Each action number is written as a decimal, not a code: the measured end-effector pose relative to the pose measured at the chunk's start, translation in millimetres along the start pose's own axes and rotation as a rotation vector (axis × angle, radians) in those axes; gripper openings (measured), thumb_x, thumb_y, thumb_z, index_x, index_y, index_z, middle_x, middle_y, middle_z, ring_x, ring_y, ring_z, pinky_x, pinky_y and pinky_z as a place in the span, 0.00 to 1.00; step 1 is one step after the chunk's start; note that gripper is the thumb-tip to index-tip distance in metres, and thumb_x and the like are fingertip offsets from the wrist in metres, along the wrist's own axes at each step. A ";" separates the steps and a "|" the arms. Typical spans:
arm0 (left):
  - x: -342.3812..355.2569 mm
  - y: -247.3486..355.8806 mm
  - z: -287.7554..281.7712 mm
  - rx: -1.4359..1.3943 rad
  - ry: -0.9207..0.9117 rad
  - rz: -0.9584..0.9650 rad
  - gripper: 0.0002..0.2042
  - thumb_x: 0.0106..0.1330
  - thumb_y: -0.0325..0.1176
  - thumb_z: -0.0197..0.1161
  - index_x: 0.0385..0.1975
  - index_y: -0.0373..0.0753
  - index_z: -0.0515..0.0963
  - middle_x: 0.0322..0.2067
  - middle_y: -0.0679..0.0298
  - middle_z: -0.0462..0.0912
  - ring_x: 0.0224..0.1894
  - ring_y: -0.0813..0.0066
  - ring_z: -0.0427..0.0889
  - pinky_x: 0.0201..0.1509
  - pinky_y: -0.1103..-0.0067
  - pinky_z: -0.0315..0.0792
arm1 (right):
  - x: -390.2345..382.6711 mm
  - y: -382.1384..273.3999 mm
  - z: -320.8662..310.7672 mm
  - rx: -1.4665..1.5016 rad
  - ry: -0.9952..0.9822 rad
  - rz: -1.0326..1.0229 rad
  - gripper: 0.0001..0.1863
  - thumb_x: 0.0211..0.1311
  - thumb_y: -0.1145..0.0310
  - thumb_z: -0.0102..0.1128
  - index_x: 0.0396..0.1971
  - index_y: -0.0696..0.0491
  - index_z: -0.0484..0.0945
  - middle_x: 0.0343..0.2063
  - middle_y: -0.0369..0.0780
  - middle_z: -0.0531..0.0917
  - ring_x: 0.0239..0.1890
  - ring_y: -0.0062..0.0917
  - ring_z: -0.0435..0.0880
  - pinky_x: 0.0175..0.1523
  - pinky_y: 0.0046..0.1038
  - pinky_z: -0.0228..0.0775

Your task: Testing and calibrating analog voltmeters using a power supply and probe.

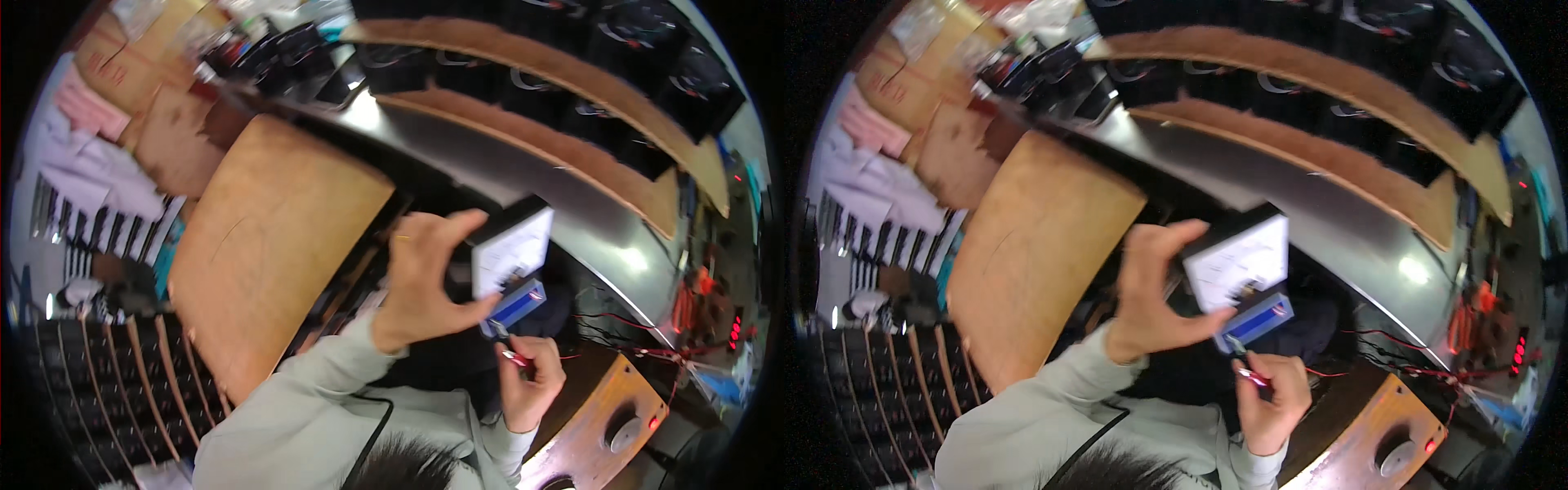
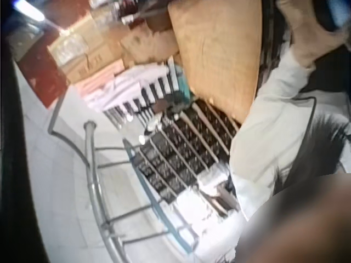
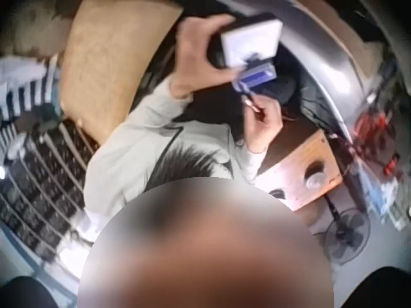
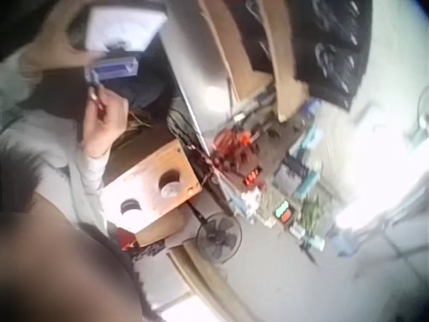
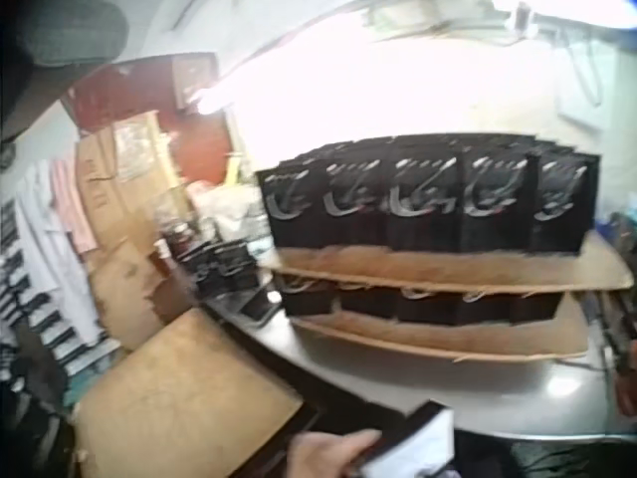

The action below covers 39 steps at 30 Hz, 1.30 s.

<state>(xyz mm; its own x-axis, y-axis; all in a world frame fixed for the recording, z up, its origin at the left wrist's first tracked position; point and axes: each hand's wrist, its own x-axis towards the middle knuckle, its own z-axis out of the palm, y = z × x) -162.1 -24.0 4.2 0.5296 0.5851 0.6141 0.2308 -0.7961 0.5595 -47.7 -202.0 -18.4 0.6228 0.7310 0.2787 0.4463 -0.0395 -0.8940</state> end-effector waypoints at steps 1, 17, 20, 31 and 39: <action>-9.3 -7.7 -31.1 0.004 0.094 -0.098 0.39 0.42 0.34 0.77 0.60 0.37 0.73 0.54 0.55 0.77 0.54 0.56 0.73 0.61 0.65 0.64 | 0.6 -6.5 8.8 -0.029 -0.111 -0.087 0.10 0.49 0.83 0.74 0.30 0.58 0.82 0.28 0.41 0.84 0.26 0.20 0.78 0.30 0.20 0.66; -232.1 -19.3 -385.9 0.682 -0.296 -1.305 0.51 0.30 0.30 0.84 0.65 0.37 0.68 0.55 0.53 0.81 0.57 0.62 0.79 0.61 0.70 0.73 | 37.6 61.3 -12.0 -0.024 -0.019 0.107 0.05 0.61 0.74 0.71 0.35 0.58 0.84 0.24 0.33 0.82 0.26 0.12 0.74 0.31 0.18 0.68; -235.2 -49.4 -373.0 1.230 -0.798 -1.219 0.63 0.25 0.38 0.86 0.73 0.42 0.61 0.55 0.49 0.80 0.59 0.48 0.78 0.67 0.59 0.67 | 30.8 65.3 -13.6 -0.220 -0.023 0.073 0.07 0.54 0.72 0.75 0.28 0.58 0.85 0.21 0.41 0.84 0.22 0.22 0.80 0.30 0.25 0.72; 191.1 14.1 -37.8 0.228 0.065 0.575 0.22 0.52 0.30 0.75 0.49 0.36 0.82 0.47 0.59 0.81 0.55 0.55 0.77 0.63 0.63 0.67 | -15.3 36.4 -27.1 -0.409 0.141 0.020 0.10 0.50 0.63 0.78 0.30 0.51 0.88 0.20 0.39 0.84 0.23 0.31 0.84 0.29 0.30 0.75; 326.3 55.7 114.1 0.242 0.269 0.652 0.11 0.65 0.39 0.67 0.44 0.46 0.85 0.38 0.70 0.83 0.47 0.70 0.80 0.56 0.68 0.65 | -52.5 45.7 -35.2 -0.432 0.149 0.098 0.11 0.51 0.61 0.77 0.31 0.51 0.88 0.22 0.39 0.86 0.24 0.32 0.86 0.32 0.30 0.77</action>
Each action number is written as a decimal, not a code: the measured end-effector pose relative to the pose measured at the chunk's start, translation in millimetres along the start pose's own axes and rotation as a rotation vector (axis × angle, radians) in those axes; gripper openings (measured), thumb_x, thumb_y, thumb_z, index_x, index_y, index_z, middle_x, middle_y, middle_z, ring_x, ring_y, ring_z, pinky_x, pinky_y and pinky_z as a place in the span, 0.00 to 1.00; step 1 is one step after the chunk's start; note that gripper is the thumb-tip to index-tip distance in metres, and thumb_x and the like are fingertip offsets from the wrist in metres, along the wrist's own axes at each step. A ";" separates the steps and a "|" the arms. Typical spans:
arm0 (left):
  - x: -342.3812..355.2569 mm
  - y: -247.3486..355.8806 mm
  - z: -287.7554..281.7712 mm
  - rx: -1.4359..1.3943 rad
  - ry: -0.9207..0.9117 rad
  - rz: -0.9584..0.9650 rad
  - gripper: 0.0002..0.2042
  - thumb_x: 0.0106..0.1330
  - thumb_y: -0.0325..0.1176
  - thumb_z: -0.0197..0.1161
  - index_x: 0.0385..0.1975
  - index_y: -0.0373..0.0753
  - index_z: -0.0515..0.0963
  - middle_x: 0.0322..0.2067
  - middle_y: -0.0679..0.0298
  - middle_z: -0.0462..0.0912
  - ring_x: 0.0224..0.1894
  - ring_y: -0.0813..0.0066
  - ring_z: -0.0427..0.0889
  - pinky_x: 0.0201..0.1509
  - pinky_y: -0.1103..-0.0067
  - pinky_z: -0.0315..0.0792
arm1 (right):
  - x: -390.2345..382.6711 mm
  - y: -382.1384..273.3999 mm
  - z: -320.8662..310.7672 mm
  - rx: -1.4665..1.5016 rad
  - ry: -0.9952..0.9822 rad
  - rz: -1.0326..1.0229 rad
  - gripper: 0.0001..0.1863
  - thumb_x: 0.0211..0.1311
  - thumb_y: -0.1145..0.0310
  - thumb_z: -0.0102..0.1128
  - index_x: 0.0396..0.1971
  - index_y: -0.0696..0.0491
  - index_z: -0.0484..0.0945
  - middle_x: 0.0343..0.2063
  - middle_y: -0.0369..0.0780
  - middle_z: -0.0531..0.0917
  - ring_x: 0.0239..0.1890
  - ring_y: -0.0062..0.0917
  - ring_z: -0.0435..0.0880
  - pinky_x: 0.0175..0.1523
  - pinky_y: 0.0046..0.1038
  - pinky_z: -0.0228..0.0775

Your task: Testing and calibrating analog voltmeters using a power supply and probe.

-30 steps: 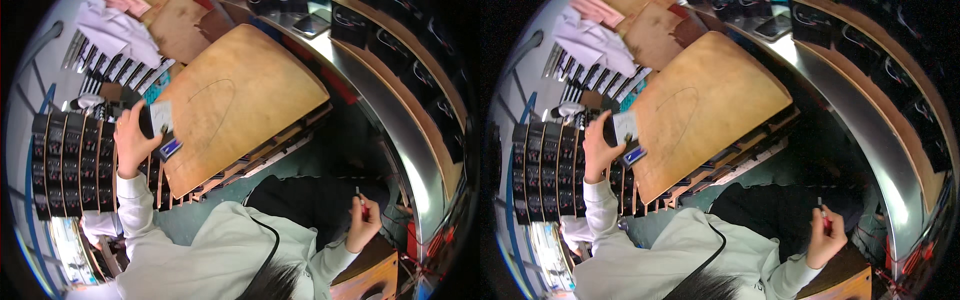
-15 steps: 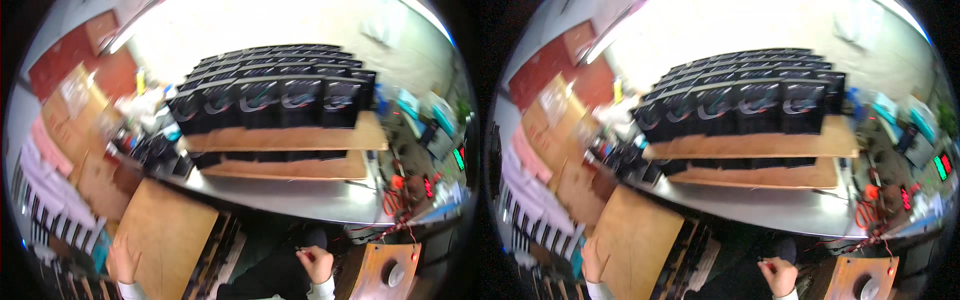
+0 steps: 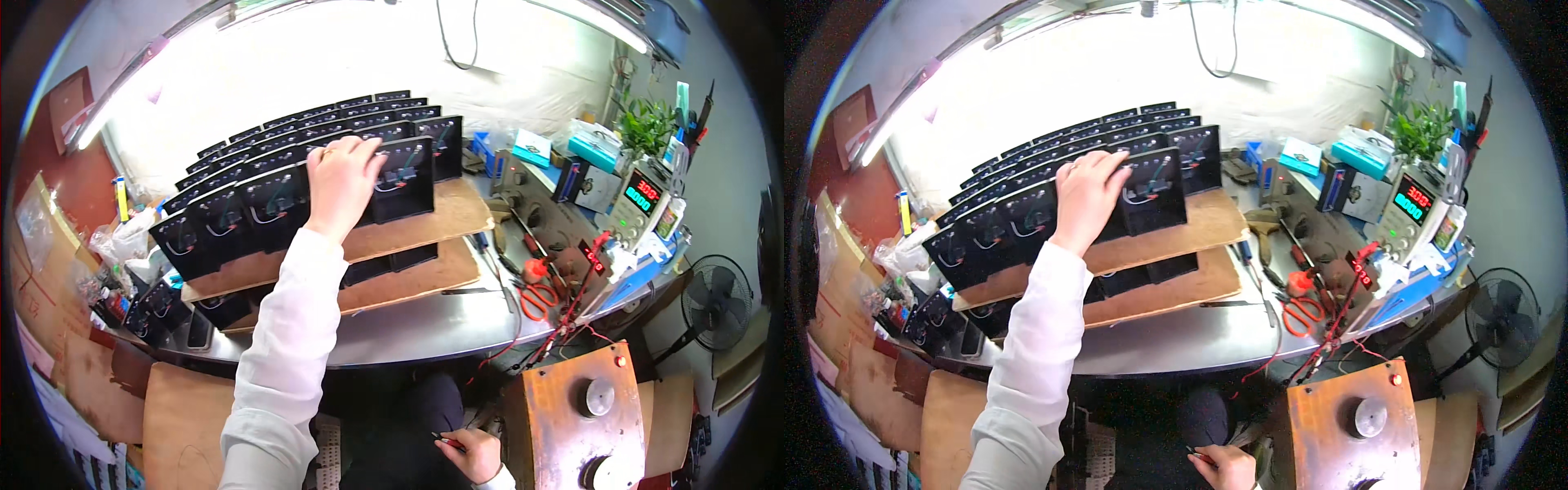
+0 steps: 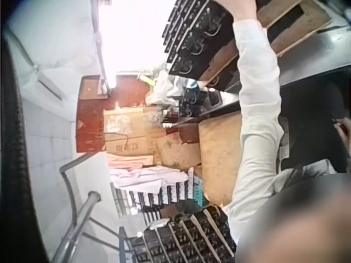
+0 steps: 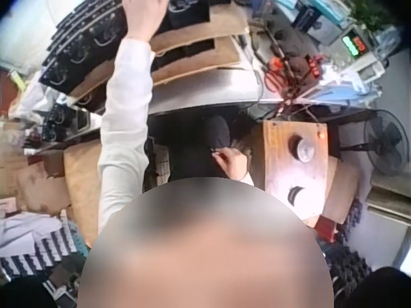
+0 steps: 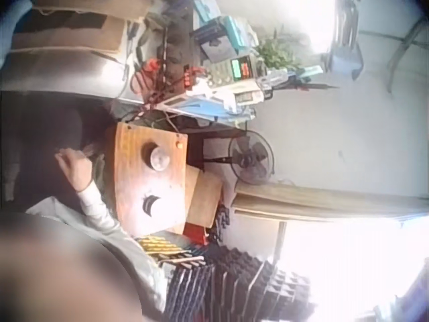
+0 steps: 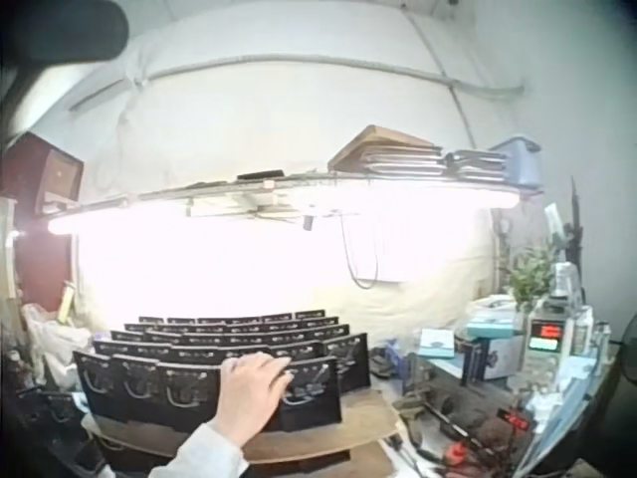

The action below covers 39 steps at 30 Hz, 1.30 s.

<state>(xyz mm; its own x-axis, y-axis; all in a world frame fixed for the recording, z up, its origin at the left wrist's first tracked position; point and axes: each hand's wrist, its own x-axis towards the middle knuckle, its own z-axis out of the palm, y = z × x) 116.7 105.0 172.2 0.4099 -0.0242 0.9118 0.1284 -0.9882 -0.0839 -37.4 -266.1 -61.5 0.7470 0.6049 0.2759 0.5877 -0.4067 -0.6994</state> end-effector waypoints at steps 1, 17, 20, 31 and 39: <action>-3.5 4.1 4.1 0.058 0.072 0.027 0.10 0.63 0.36 0.67 0.42 0.46 0.86 0.36 0.70 0.84 0.44 0.71 0.81 0.53 0.70 0.66 | -3.0 1.9 -8.3 -0.004 0.011 0.018 0.11 0.51 0.61 0.77 0.31 0.51 0.88 0.22 0.39 0.86 0.24 0.32 0.86 0.32 0.30 0.77; -86.1 117.3 -12.2 -0.277 -0.164 0.050 0.14 0.51 0.30 0.73 0.39 0.37 0.85 0.41 0.64 0.82 0.50 0.63 0.77 0.55 0.68 0.69 | -1.2 36.3 -41.4 -0.112 0.115 0.105 0.09 0.51 0.65 0.76 0.29 0.52 0.87 0.19 0.39 0.83 0.22 0.31 0.83 0.29 0.30 0.75; -81.0 98.1 -32.5 -0.204 -0.003 0.073 0.17 0.50 0.32 0.77 0.41 0.38 0.84 0.50 0.58 0.80 0.58 0.58 0.75 0.62 0.65 0.65 | -10.3 38.0 -38.5 -0.113 0.159 0.152 0.10 0.49 0.66 0.78 0.29 0.53 0.86 0.19 0.40 0.83 0.22 0.30 0.83 0.29 0.29 0.74; -99.0 51.4 -59.9 -0.909 -0.205 -0.551 0.53 0.46 0.27 0.80 0.75 0.38 0.54 0.62 0.51 0.72 0.61 0.61 0.76 0.65 0.68 0.71 | 9.3 21.5 -23.0 -0.002 0.166 0.172 0.13 0.47 0.70 0.79 0.31 0.55 0.84 0.25 0.44 0.82 0.26 0.37 0.82 0.32 0.32 0.74; -221.3 82.0 -37.4 -1.068 -0.457 -0.568 0.43 0.48 0.31 0.80 0.66 0.35 0.64 0.60 0.50 0.72 0.63 0.53 0.73 0.67 0.68 0.66 | 50.1 -27.5 -7.1 0.283 0.205 0.220 0.11 0.51 0.78 0.75 0.29 0.60 0.79 0.23 0.34 0.78 0.22 0.13 0.71 0.27 0.17 0.61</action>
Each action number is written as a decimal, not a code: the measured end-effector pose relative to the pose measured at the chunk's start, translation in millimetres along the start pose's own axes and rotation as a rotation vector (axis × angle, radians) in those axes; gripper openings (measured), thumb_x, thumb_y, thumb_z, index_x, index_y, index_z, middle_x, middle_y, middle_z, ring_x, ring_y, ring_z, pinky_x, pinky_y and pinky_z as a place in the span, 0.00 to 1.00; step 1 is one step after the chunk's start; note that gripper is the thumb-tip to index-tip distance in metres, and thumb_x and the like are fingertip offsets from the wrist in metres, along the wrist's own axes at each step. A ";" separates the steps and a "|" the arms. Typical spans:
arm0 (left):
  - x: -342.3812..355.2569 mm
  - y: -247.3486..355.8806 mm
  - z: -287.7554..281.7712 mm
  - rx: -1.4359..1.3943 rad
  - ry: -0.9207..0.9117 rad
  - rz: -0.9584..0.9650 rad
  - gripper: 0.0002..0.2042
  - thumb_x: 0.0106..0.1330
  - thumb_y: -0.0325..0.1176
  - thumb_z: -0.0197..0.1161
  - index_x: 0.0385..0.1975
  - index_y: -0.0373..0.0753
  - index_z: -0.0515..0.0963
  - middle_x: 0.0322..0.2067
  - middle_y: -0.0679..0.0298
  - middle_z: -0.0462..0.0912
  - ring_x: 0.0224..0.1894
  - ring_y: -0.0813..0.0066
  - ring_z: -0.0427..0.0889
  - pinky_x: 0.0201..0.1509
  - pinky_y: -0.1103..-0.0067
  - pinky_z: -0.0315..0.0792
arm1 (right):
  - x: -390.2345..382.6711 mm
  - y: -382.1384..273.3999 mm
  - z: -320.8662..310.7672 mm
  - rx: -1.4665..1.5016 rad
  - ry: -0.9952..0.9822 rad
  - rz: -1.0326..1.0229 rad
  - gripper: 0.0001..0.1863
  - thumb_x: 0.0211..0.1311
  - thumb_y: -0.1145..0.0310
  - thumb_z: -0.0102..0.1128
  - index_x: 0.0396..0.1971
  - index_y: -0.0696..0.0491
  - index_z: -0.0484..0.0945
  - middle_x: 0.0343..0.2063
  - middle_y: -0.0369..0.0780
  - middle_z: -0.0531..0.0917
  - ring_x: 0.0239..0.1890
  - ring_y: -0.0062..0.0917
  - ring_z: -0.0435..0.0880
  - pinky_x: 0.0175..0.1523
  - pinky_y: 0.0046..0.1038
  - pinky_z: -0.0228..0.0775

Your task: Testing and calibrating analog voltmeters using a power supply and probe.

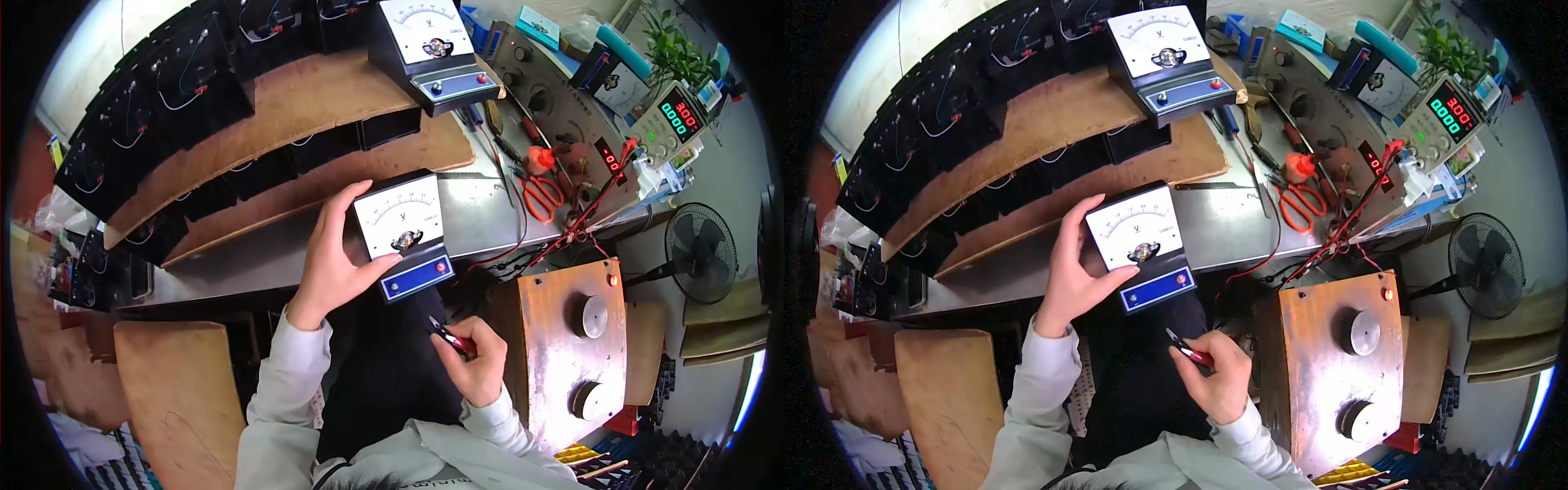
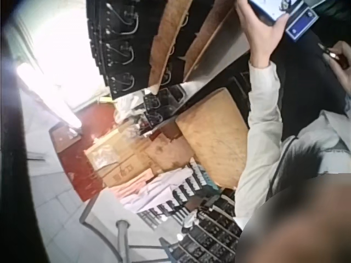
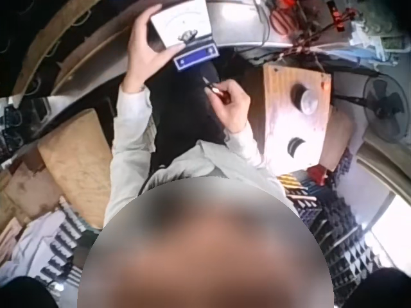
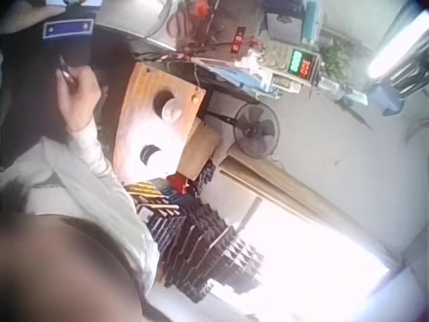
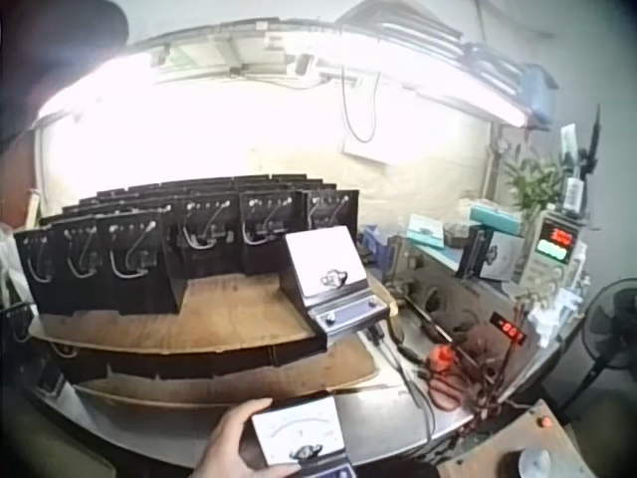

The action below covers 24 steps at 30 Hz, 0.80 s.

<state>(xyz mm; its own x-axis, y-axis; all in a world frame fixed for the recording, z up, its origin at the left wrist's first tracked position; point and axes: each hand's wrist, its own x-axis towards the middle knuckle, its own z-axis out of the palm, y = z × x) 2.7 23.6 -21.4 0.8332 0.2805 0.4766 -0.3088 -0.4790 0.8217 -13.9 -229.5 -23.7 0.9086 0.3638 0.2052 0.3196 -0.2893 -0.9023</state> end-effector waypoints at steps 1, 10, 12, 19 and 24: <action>0.9 -6.8 3.6 -0.102 -0.033 -0.066 0.45 0.48 0.31 0.80 0.69 0.37 0.61 0.62 0.50 0.70 0.65 0.53 0.71 0.69 0.67 0.65 | 6.5 -4.6 6.0 0.032 0.008 -0.043 0.10 0.53 0.79 0.73 0.29 0.60 0.78 0.22 0.36 0.77 0.21 0.15 0.71 0.26 0.19 0.62; 3.1 -8.8 4.0 0.000 -0.150 -0.075 0.55 0.51 0.24 0.78 0.77 0.43 0.45 0.66 0.50 0.66 0.66 0.63 0.69 0.69 0.69 0.65 | 46.1 -21.0 31.0 -0.315 -0.086 -0.263 0.12 0.52 0.73 0.74 0.27 0.56 0.77 0.20 0.41 0.79 0.24 0.36 0.81 0.28 0.33 0.72; 5.0 -8.2 2.0 -0.005 -0.177 -0.079 0.55 0.52 0.25 0.78 0.77 0.44 0.44 0.66 0.50 0.66 0.67 0.62 0.69 0.70 0.68 0.63 | 42.2 -20.7 36.0 -0.222 -0.033 -0.142 0.12 0.52 0.74 0.75 0.29 0.57 0.76 0.24 0.42 0.80 0.25 0.32 0.83 0.30 0.29 0.75; 3.4 -9.1 3.6 0.029 -0.184 -0.059 0.55 0.54 0.26 0.77 0.78 0.44 0.43 0.69 0.49 0.61 0.70 0.60 0.64 0.73 0.67 0.59 | 22.4 3.9 19.6 0.488 0.136 0.212 0.13 0.57 0.81 0.73 0.37 0.57 0.76 0.35 0.35 0.81 0.36 0.17 0.81 0.43 0.21 0.76; 0.5 -6.6 -0.1 -0.023 -0.194 -0.146 0.56 0.55 0.15 0.71 0.78 0.50 0.39 0.67 0.53 0.64 0.66 0.64 0.71 0.67 0.68 0.70 | 45.3 1.9 -7.0 -0.018 0.159 -0.172 0.12 0.48 0.82 0.75 0.29 0.59 0.78 0.26 0.42 0.80 0.27 0.32 0.81 0.31 0.27 0.72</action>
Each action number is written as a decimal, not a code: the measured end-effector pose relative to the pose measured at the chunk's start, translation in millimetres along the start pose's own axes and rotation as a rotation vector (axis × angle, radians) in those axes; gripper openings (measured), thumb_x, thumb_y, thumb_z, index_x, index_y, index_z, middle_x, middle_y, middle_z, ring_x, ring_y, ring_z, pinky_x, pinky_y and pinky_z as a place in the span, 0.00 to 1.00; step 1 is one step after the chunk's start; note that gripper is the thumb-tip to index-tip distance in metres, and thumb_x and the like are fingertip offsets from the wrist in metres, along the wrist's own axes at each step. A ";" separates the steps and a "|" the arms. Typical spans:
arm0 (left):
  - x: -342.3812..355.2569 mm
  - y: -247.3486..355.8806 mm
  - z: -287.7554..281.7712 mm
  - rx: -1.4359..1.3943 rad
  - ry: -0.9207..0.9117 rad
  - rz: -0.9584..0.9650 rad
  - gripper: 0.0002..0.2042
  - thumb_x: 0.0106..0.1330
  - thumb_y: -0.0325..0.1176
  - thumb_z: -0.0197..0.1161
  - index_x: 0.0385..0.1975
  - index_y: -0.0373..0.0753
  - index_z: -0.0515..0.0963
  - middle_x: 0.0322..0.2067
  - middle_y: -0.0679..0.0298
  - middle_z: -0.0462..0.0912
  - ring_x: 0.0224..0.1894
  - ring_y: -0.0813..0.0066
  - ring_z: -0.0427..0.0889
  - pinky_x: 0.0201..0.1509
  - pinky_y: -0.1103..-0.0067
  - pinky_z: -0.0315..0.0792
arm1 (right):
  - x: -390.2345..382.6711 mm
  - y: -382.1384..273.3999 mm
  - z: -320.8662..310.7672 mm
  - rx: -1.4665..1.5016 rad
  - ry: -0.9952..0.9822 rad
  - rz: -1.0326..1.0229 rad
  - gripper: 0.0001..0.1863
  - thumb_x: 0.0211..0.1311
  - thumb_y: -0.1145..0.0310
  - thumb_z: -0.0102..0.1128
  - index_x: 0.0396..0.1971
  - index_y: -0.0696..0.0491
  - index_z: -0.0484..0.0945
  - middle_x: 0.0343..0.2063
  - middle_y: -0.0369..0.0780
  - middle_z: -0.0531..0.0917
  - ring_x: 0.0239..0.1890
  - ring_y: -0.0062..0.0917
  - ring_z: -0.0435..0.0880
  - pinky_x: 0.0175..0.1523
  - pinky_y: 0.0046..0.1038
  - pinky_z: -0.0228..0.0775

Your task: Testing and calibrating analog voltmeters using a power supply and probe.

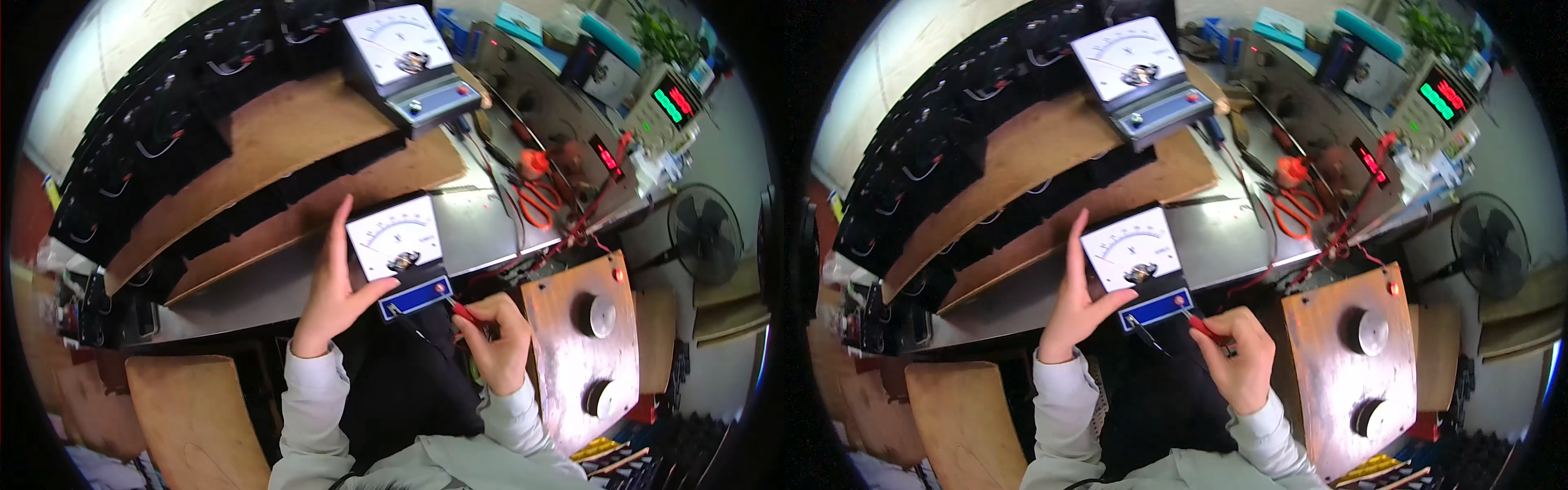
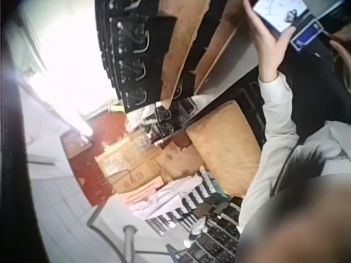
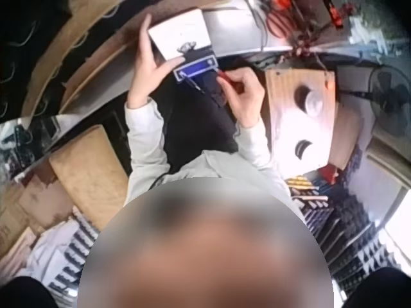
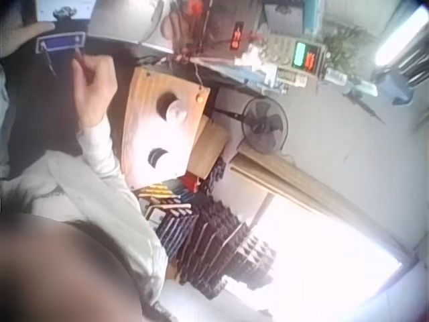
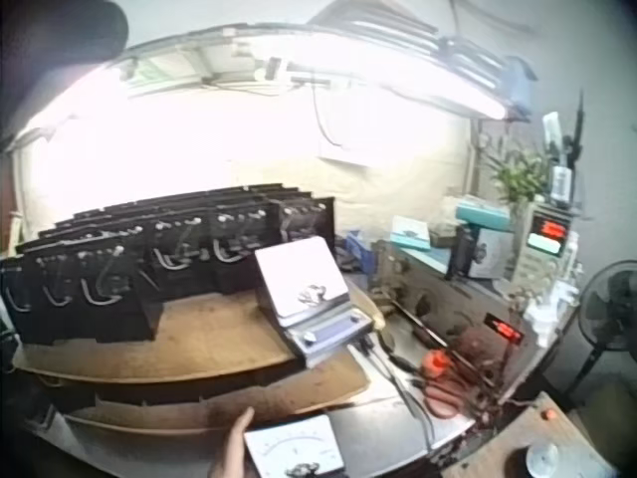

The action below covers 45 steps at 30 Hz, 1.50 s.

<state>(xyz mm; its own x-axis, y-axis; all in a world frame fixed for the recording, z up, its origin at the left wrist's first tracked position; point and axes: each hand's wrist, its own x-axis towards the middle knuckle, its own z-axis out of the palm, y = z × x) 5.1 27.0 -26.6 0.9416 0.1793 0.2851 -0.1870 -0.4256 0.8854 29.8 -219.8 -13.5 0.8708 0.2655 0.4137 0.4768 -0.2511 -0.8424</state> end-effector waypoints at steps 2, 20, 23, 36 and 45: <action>2.9 0.8 0.3 -0.118 -0.014 -0.008 0.57 0.55 0.13 0.70 0.78 0.51 0.38 0.67 0.53 0.65 0.66 0.63 0.72 0.66 0.67 0.71 | 11.0 3.4 0.1 -0.086 -0.043 -0.086 0.12 0.47 0.81 0.75 0.28 0.59 0.78 0.25 0.43 0.79 0.26 0.35 0.80 0.30 0.30 0.71; -9.3 9.7 8.2 -0.403 0.039 -0.047 0.56 0.49 0.19 0.78 0.77 0.42 0.47 0.64 0.54 0.69 0.62 0.67 0.74 0.65 0.71 0.71 | 17.1 -15.8 19.1 -0.153 -0.036 -0.097 0.42 0.36 0.67 0.85 0.56 0.61 0.75 0.55 0.50 0.77 0.56 0.44 0.79 0.60 0.36 0.73; -20.7 25.2 38.0 -0.004 0.143 -0.008 0.51 0.45 0.29 0.82 0.71 0.34 0.59 0.61 0.48 0.70 0.63 0.55 0.72 0.66 0.65 0.67 | -4.1 -8.8 27.1 -0.301 -0.100 -0.082 0.62 0.36 0.59 0.84 0.69 0.69 0.55 0.61 0.61 0.69 0.62 0.54 0.72 0.66 0.43 0.65; -93.5 80.6 152.5 0.015 -0.566 0.078 0.35 0.63 0.29 0.70 0.70 0.34 0.63 0.61 0.46 0.72 0.64 0.50 0.72 0.64 0.65 0.71 | -188.1 88.2 -234.2 -1.154 0.735 0.658 0.59 0.38 0.52 0.79 0.66 0.70 0.57 0.46 0.55 0.75 0.48 0.49 0.76 0.54 0.43 0.71; -75.9 110.0 149.9 0.157 -0.699 0.196 0.30 0.66 0.30 0.67 0.68 0.37 0.67 0.58 0.47 0.76 0.61 0.50 0.74 0.65 0.67 0.68 | -213.6 109.1 -260.5 -1.148 0.826 0.854 0.63 0.40 0.48 0.78 0.69 0.70 0.52 0.62 0.61 0.66 0.64 0.53 0.69 0.67 0.40 0.65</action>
<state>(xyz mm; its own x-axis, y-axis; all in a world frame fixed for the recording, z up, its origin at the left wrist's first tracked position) -45.0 -166.3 -5.9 0.8634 -0.4973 0.0855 -0.3770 -0.5231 0.7644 -73.1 -546.3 -103.8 0.5564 -0.7434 0.3711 -0.6362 -0.6685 -0.3852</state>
